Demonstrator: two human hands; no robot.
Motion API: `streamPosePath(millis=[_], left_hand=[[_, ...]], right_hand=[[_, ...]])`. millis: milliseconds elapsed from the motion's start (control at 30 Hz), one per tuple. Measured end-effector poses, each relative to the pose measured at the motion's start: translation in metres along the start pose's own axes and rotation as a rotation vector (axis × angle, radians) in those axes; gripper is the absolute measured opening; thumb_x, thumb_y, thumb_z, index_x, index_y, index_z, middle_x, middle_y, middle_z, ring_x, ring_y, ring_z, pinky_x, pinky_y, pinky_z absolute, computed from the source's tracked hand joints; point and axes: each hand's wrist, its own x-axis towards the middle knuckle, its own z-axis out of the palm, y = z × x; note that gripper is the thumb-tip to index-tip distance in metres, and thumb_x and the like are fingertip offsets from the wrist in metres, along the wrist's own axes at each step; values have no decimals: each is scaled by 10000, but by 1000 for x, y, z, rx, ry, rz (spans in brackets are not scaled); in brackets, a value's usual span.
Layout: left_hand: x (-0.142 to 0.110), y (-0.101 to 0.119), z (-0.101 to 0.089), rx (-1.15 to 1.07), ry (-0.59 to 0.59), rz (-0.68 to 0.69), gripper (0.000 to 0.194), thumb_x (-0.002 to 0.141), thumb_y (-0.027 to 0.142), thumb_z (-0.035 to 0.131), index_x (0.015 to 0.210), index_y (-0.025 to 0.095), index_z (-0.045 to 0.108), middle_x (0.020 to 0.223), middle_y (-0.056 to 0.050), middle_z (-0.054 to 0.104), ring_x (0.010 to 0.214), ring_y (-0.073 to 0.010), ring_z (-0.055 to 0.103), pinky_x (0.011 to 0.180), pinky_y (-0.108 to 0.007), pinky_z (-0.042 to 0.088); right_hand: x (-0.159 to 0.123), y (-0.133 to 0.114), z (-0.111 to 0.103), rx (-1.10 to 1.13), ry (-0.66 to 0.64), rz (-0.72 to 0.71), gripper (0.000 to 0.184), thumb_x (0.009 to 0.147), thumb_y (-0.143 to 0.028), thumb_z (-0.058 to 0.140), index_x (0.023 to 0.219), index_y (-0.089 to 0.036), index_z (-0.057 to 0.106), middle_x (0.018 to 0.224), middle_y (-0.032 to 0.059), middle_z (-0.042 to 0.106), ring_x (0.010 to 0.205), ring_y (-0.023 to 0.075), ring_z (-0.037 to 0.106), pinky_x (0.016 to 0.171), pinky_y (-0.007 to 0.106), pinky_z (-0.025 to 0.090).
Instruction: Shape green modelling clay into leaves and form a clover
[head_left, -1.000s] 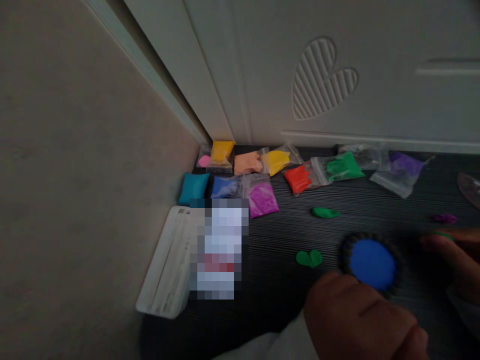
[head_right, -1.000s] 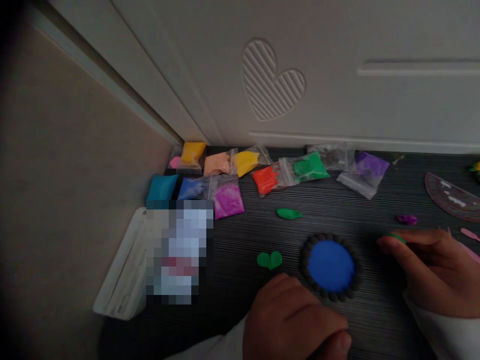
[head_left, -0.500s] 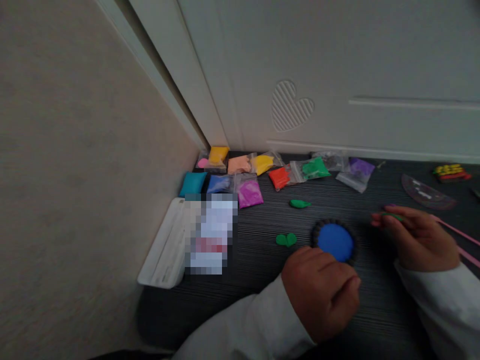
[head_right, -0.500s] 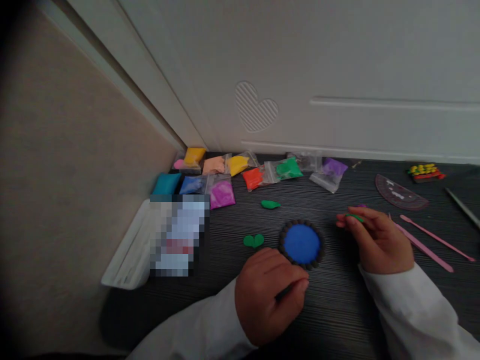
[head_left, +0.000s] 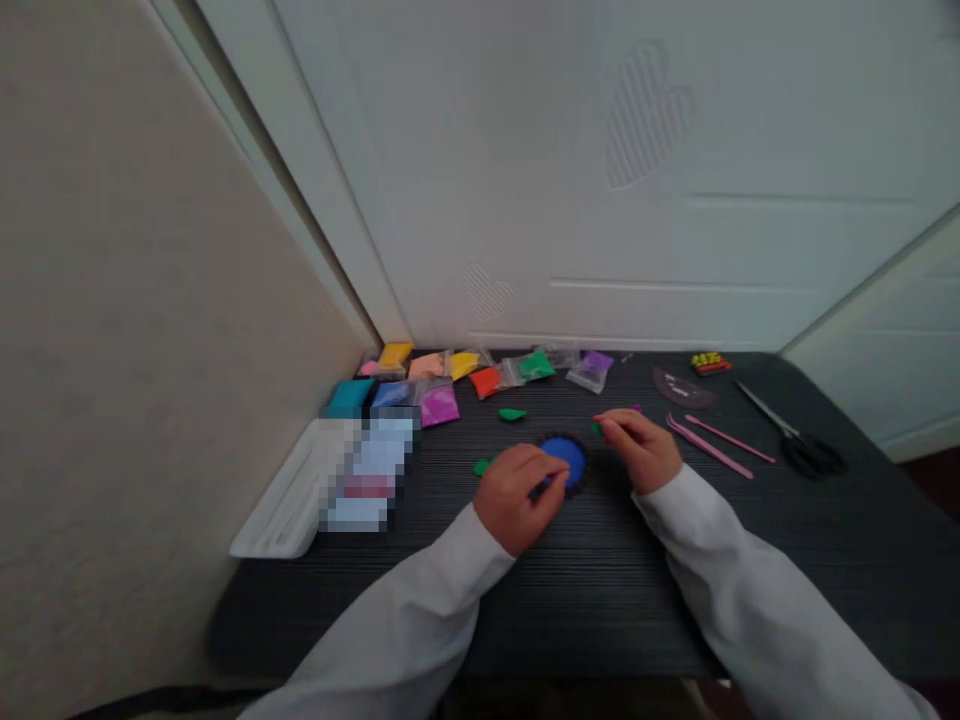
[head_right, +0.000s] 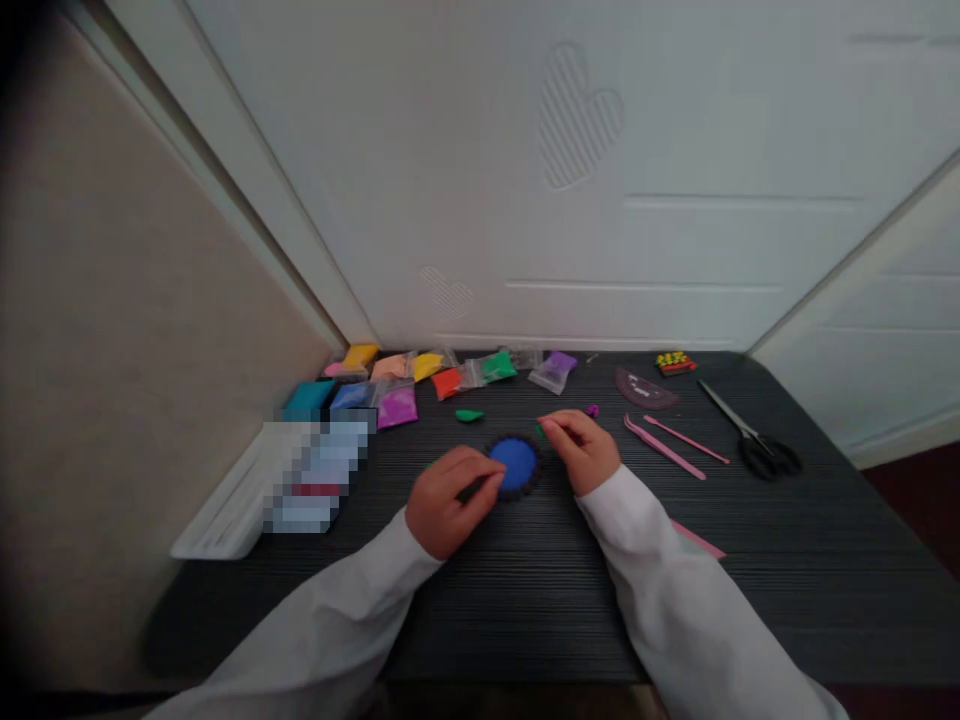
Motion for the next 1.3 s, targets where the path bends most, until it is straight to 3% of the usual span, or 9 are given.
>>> streamPosePath(millis=[67,133,233,400,567,833,1133,1300], left_hand=[[10,-2,-1,40,54,-49,155,774,216,479,851,165,604,790,-44,625,777,-140,562,737,-289,453],[21,-4,-2,71,66,-67,170,766,245,503,888,176,598,811,-41,625,806,-151,562,773,-315,447],[35,-8,0,92,36,-33,278,723,304,566,976,192,584,920,-55,621,899,-183,546,834,-362,420],[38,-12,8,115,15,-15,329,694,344,598,994,210,591,940,-56,628,903,-192,548,812,-365,423],[29,-14,9,95,5,-9,252,698,334,598,921,221,622,854,-30,659,828,-177,577,803,-363,419],[25,-12,7,-98,-64,-158,212,742,289,550,926,206,613,836,-38,641,782,-152,579,740,-312,460],[22,-3,9,-154,-48,-281,128,728,257,543,802,168,599,729,-10,599,669,-114,542,650,-245,440],[20,-8,11,-294,-46,-422,173,751,302,518,809,158,595,727,-18,591,679,-126,532,653,-259,431]], right_hand=[[2,2,1,63,-26,4,193,683,-377,588,747,-212,666,781,24,633,733,143,558,697,295,428],[2,5,4,149,-55,43,237,685,-390,583,811,-204,658,690,14,617,606,120,532,620,290,427],[0,7,9,301,-92,105,280,646,-411,613,827,-196,614,606,-14,594,522,99,512,545,268,418],[-5,-4,15,433,-140,186,257,572,-373,681,671,-187,533,542,-47,566,485,78,498,508,234,399],[-10,-12,18,461,-175,253,229,573,-347,688,613,-183,532,532,-54,542,494,67,459,493,213,359],[-12,-9,19,501,-223,304,228,574,-343,689,603,-181,531,529,-52,540,487,65,457,497,215,369],[-16,-12,18,472,-254,249,162,638,-290,655,776,-225,600,679,-33,607,621,87,545,609,237,423],[-20,-15,17,404,-273,198,194,633,-278,663,824,-260,636,743,-27,618,683,103,550,668,258,427]])
